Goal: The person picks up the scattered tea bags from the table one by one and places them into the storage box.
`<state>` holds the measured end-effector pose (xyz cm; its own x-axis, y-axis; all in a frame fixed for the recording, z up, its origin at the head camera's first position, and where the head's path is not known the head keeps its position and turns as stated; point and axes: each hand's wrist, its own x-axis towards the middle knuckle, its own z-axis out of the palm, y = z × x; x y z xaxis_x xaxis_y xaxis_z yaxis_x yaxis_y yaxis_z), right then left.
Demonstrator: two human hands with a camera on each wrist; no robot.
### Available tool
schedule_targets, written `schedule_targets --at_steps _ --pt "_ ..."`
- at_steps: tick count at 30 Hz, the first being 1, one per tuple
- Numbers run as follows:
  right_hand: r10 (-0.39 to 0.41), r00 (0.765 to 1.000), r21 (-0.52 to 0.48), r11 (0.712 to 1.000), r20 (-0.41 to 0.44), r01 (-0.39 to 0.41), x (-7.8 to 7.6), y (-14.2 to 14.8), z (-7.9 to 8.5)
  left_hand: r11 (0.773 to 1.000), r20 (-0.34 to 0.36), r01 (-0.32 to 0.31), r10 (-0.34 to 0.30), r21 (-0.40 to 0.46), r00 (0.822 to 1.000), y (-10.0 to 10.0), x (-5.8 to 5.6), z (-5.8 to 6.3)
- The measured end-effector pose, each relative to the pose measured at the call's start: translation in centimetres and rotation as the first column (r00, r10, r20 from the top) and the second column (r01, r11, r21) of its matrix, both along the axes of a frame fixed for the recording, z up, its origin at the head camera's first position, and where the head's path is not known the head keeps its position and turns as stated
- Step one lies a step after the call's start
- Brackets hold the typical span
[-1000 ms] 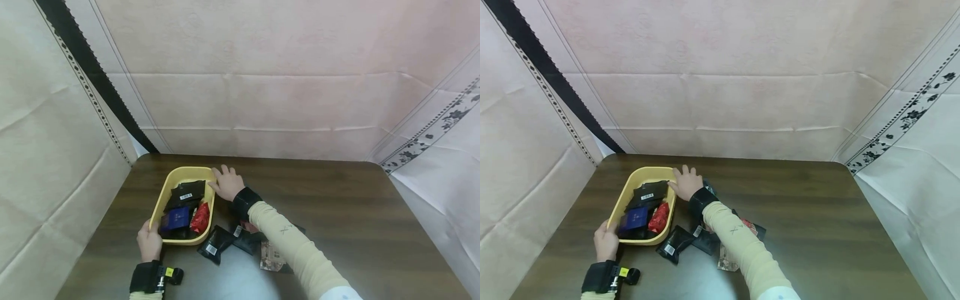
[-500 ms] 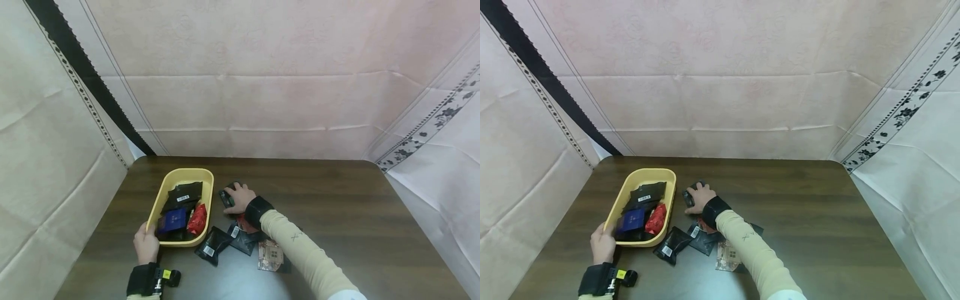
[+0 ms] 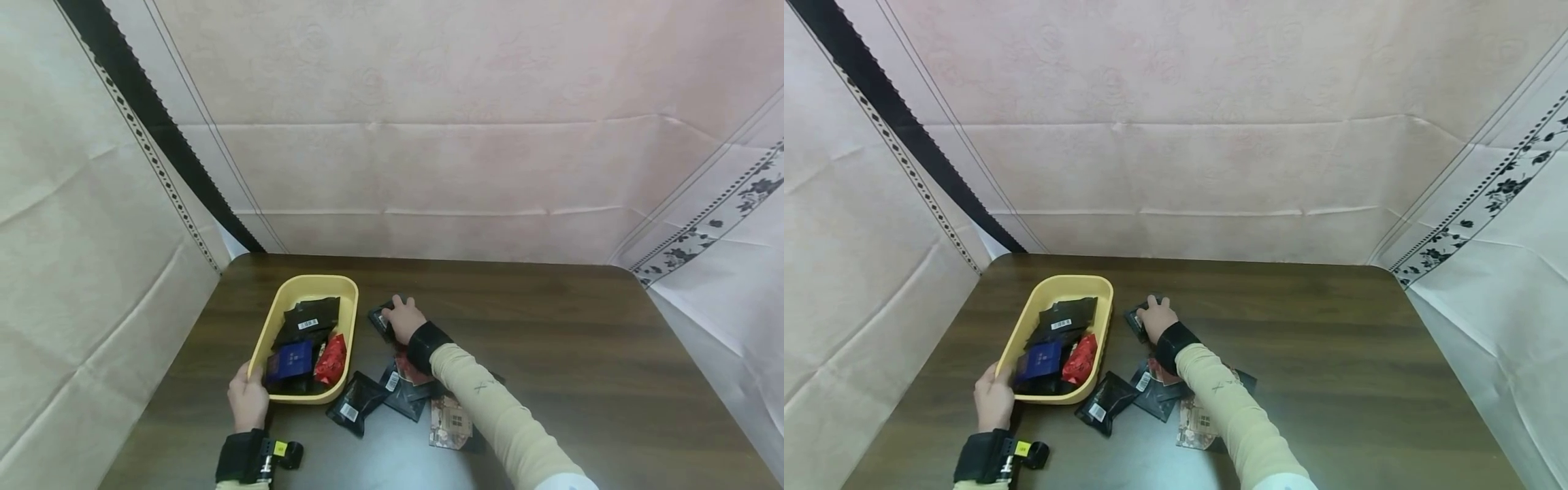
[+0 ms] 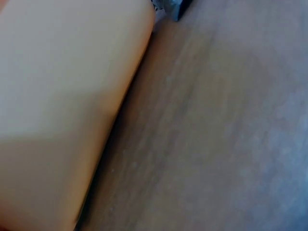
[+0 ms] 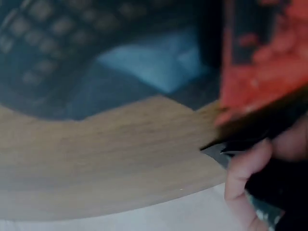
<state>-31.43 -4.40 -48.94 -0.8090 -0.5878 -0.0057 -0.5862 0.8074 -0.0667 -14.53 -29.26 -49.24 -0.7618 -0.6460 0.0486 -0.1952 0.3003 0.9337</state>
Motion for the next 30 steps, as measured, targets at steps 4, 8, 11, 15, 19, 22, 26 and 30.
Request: schedule_targets --at_steps 4,8,11,15,19,22,26,30 --pt "-0.051 0.999 -0.075 0.996 -0.008 0.050 -0.4 1.0 0.3 1.000 -0.009 0.000 0.000 -0.001 1.000 0.1 -0.1 0.0" --pt "-0.097 0.995 -0.122 0.988 0.015 0.098 -0.7 1.9 0.9 1.000 0.004 -0.002 0.002 0.000 1.000 -0.1 0.0 0.1" --pt "-0.123 0.992 -0.125 0.984 0.022 0.124 -0.8 2.5 1.2 1.000 0.013 -0.003 0.003 0.006 1.000 -0.1 0.0 0.2" --pt "-0.148 0.988 -0.117 0.982 0.037 0.151 -0.7 2.8 1.7 1.000 0.019 0.004 -0.004 0.011 1.000 0.0 -0.1 0.0" --pt "-0.092 0.995 -0.171 0.981 0.026 0.095 -0.5 1.0 3.0 1.000 0.024 -0.008 0.007 0.014 1.000 -0.4 0.2 0.1" --pt "-0.010 1.000 -0.223 0.975 0.004 0.011 -0.2 -0.8 4.5 1.000 0.022 -0.017 0.017 0.016 1.000 -0.6 0.3 0.2" --pt "0.099 0.994 -0.242 0.965 -0.042 -0.107 0.3 -3.5 6.1 0.999 0.013 -0.026 0.026 0.023 1.000 -0.4 0.2 0.2" --pt "0.145 0.989 -0.228 0.962 -0.036 -0.150 0.9 -5.8 6.7 0.999 0.010 -0.009 0.009 0.033 1.000 0.1 -0.1 0.1"
